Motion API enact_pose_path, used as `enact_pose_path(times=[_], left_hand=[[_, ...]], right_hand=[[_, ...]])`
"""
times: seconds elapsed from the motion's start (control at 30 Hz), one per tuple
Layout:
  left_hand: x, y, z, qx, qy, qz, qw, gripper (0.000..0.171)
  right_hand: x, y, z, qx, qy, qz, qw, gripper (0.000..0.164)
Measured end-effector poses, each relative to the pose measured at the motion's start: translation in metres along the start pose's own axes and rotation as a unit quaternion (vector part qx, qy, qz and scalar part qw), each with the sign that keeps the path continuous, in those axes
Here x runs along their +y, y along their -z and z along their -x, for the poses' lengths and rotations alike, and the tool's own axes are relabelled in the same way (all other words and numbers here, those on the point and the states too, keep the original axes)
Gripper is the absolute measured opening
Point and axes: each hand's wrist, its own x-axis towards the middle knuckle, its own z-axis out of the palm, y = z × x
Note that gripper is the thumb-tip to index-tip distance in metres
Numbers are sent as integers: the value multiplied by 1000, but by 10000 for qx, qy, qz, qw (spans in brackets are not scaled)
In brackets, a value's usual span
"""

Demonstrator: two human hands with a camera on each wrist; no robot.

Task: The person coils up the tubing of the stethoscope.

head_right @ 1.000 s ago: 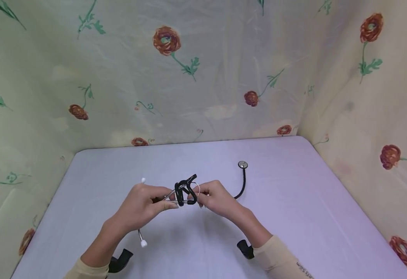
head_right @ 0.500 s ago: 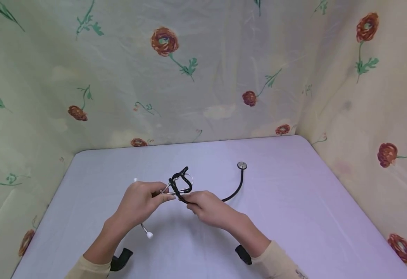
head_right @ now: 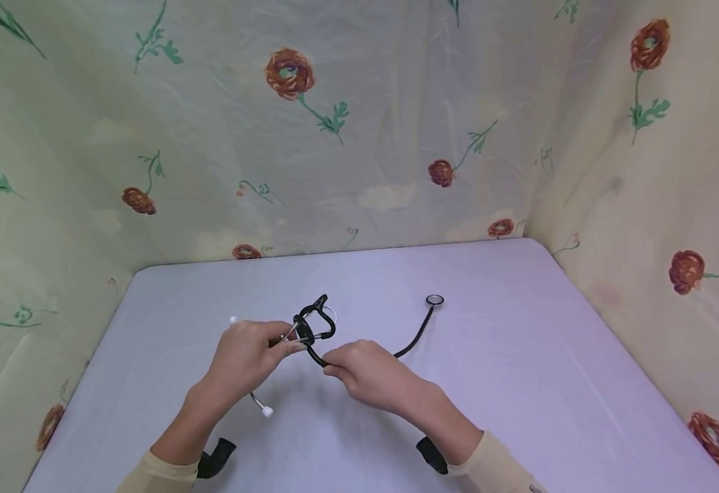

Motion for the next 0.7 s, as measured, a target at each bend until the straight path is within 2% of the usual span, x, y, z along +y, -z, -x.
enact_pose_path(times=[0.1, 0.27, 0.43, 0.7], left_hand=[[0, -2, -1, -53, 72, -84, 9999, 19], [0, -4, -2, -157, 163, -181, 9996, 17], [0, -6, -2, -423, 236, -280, 9984, 18], [3, -7, -3, -740, 17, -491, 9960, 23]], right_hand=[[-1, 4, 0, 63, 107, 135, 9998, 18], [-3, 13, -1, -45, 82, 329, 9994, 9], [-5, 19, 0, -186, 156, 559, 9981, 15], [-8, 25, -2, -86, 321, 673, 9972, 11]])
